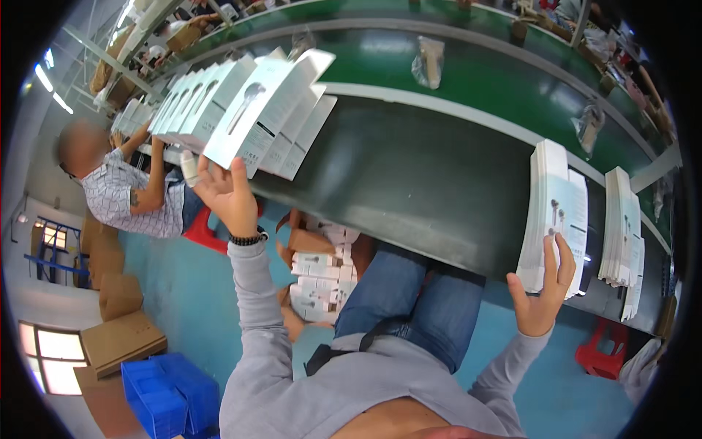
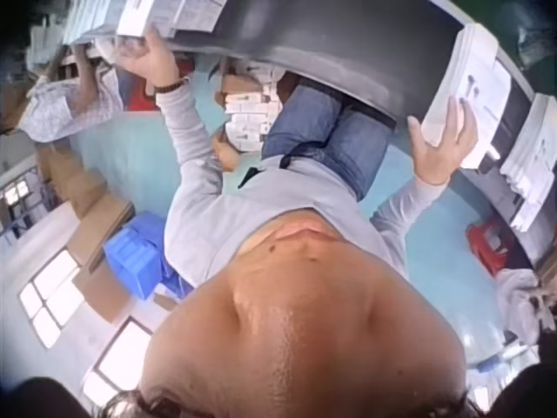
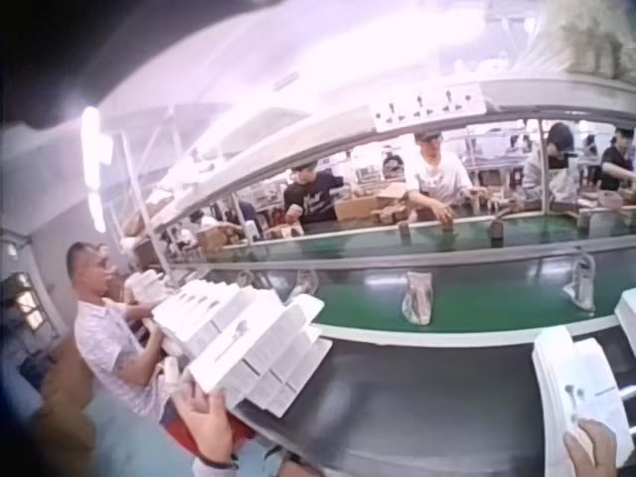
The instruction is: Folding cardboard boxes on an assembly line and stacking them for further processing.
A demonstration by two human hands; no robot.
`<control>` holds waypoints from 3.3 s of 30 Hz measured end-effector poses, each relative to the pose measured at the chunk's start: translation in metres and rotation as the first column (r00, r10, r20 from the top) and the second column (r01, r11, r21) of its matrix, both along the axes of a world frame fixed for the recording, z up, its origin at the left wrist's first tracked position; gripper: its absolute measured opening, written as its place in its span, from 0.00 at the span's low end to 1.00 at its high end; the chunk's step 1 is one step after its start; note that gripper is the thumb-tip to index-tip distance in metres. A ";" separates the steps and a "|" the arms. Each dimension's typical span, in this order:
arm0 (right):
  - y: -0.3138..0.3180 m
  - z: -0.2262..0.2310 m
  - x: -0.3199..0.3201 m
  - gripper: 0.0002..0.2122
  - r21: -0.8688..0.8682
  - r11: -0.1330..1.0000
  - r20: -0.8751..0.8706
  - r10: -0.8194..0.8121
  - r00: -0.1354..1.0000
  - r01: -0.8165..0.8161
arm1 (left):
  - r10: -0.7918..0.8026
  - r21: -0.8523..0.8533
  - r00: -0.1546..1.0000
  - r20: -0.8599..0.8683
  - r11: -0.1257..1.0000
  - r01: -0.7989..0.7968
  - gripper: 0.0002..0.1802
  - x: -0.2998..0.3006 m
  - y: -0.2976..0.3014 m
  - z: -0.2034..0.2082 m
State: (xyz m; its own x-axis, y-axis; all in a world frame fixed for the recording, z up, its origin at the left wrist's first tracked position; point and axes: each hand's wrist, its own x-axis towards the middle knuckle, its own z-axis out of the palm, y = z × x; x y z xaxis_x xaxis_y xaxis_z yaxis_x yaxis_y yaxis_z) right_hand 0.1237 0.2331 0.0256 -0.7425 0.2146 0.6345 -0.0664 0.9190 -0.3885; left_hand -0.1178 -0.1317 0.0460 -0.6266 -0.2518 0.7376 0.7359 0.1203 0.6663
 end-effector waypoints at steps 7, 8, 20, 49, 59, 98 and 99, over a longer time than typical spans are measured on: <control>0.027 -0.015 0.045 0.29 0.213 0.975 0.405 -0.147 0.902 0.063 | 0.630 -0.533 0.744 -0.224 0.560 -0.635 0.46 -0.046 -0.011 -0.044; 0.029 -0.016 0.047 0.29 0.227 0.970 0.394 -0.177 0.902 0.091 | 0.651 -0.565 0.707 -0.275 0.486 -0.667 0.48 -0.049 -0.012 -0.048; 0.039 0.013 0.053 0.08 0.309 0.907 -0.362 -0.166 0.917 0.287 | 0.483 -0.479 0.818 -0.312 0.664 -0.574 0.54 -0.030 0.000 -0.037; -0.087 -0.069 0.009 0.26 -0.783 0.505 -0.290 0.221 0.931 -0.364 | -0.647 -0.216 0.430 0.629 0.386 0.897 0.18 0.139 0.162 0.013; -0.055 -0.051 0.014 0.16 -0.910 0.401 0.016 0.288 0.957 -0.106 | -0.634 -0.039 0.355 0.687 0.456 0.889 0.17 0.132 0.163 -0.040; -0.083 -0.052 0.017 0.37 -0.815 0.531 -0.035 0.353 0.935 -0.231 | -0.680 -0.475 0.570 0.461 0.353 0.806 0.40 0.143 0.170 -0.039; -0.085 -0.052 0.017 0.36 -0.817 0.512 -0.091 0.342 0.935 -0.266 | -0.708 -0.463 0.516 0.483 0.293 0.836 0.39 0.141 0.169 -0.040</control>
State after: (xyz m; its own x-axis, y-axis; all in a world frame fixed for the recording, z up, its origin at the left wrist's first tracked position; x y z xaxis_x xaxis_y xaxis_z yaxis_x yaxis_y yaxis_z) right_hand 0.1403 0.1483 -0.0265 -0.8995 0.3560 0.2535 -0.2164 0.1413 -0.9660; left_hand 0.0229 0.0369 0.0061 -0.3962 0.8438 0.3619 0.6042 -0.0571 0.7948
